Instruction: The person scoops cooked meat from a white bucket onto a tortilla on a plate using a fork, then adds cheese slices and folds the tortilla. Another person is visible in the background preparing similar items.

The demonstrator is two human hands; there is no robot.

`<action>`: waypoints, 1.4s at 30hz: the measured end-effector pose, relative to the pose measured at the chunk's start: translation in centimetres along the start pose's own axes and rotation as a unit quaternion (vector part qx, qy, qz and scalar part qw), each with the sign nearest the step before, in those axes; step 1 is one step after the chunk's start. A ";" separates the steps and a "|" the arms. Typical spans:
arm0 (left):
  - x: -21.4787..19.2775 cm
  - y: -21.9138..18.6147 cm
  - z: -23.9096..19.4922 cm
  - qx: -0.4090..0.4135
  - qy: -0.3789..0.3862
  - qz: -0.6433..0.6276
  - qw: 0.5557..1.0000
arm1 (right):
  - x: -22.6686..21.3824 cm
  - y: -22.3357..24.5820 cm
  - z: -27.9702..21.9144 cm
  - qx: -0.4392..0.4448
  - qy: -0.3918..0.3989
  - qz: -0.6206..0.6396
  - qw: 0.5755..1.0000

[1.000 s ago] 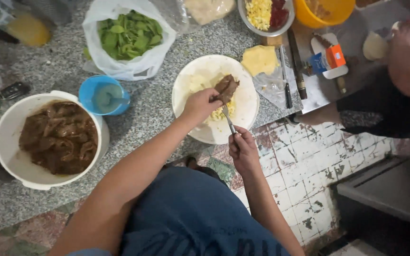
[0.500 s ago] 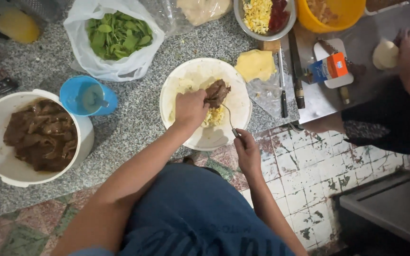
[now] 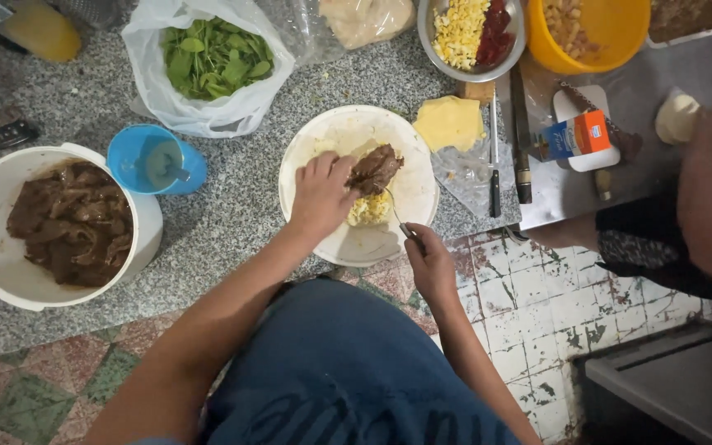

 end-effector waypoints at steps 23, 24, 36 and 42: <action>3.4 0.4 -1.3 0.181 -0.107 0.118 0.971 | -1.3 4.0 0.5 -0.040 0.022 -0.088 0.995; 3.2 0.3 -1.5 0.169 -0.096 0.127 0.973 | -1.5 4.0 0.3 -0.034 0.023 -0.080 0.996; -0.2 -0.3 -2.3 0.162 0.001 0.115 0.980 | -2.2 -0.4 -0.6 0.012 -0.038 0.046 0.998; -3.8 5.6 -9.0 0.140 -0.074 0.043 0.986 | 0.9 -0.1 0.0 -0.063 0.018 0.143 0.987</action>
Point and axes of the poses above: each hand's wrist, its own z-axis towards the middle knuckle, its own x-axis out of the palm, y = z × x, the point moved 4 cm from there along z, towards the middle knuckle, and after that the axes turned 4 degrees about -x, right-handed, at the moved point
